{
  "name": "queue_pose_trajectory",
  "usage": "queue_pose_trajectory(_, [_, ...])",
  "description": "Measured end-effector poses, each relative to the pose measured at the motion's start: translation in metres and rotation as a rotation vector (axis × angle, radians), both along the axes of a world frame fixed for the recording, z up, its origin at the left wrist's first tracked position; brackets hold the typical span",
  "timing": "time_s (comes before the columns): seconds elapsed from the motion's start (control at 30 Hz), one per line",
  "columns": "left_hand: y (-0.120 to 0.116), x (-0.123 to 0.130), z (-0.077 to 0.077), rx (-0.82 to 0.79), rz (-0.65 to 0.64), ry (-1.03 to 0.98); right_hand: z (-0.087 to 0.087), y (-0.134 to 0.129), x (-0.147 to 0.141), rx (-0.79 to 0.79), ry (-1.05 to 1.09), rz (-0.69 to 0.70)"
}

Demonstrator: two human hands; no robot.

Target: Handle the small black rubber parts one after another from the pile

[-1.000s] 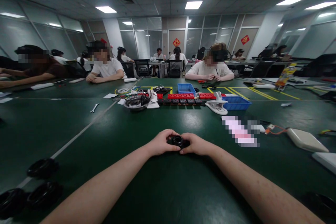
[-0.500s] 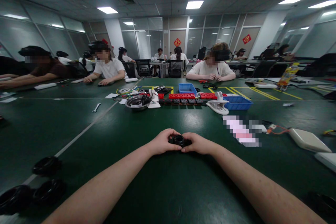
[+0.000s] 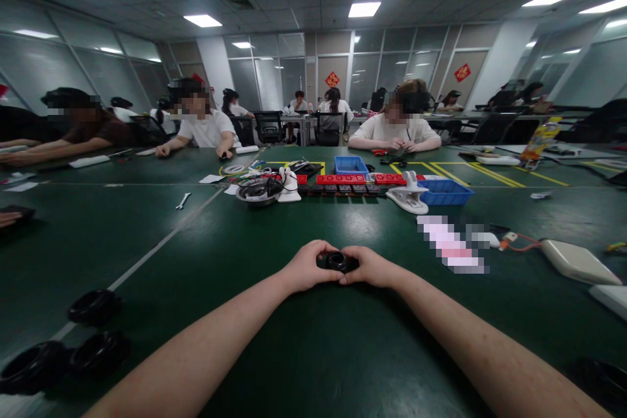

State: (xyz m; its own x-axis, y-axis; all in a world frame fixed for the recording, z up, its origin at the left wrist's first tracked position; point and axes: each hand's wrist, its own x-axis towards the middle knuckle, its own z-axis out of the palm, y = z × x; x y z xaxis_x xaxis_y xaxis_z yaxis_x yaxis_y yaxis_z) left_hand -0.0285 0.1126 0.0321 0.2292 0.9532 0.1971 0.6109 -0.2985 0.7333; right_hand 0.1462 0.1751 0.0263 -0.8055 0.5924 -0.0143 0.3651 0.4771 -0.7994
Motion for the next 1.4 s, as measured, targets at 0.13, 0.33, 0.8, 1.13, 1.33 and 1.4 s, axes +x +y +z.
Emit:
queue_pose_trajectory(0.13, [-0.004,0.005,0.002,0.015,0.062,0.003,-0.002,-0.001,-0.002,0.06,-0.012,-0.067])
queue_pose_trajectory(0.33, [-0.008,0.013,-0.001,0.058,0.229,0.028,-0.014,-0.007,-0.009,0.245,-0.047,-0.231])
queue_pose_trajectory(0.8, [-0.001,0.019,-0.016,0.212,0.387,0.072,-0.005,-0.033,-0.023,0.5,-0.304,-0.521])
queue_pose_trajectory(1.13, [0.001,0.0,-0.008,0.146,0.122,-0.031,-0.001,-0.008,0.002,0.195,0.012,-0.119])
queue_pose_trajectory(1.33, [0.003,-0.004,-0.004,0.225,0.085,-0.056,0.005,-0.01,-0.002,0.193,0.094,-0.068])
queue_pose_trajectory(1.4, [0.004,-0.006,-0.003,0.221,0.078,-0.039,0.005,-0.009,-0.002,0.172,0.08,-0.083])
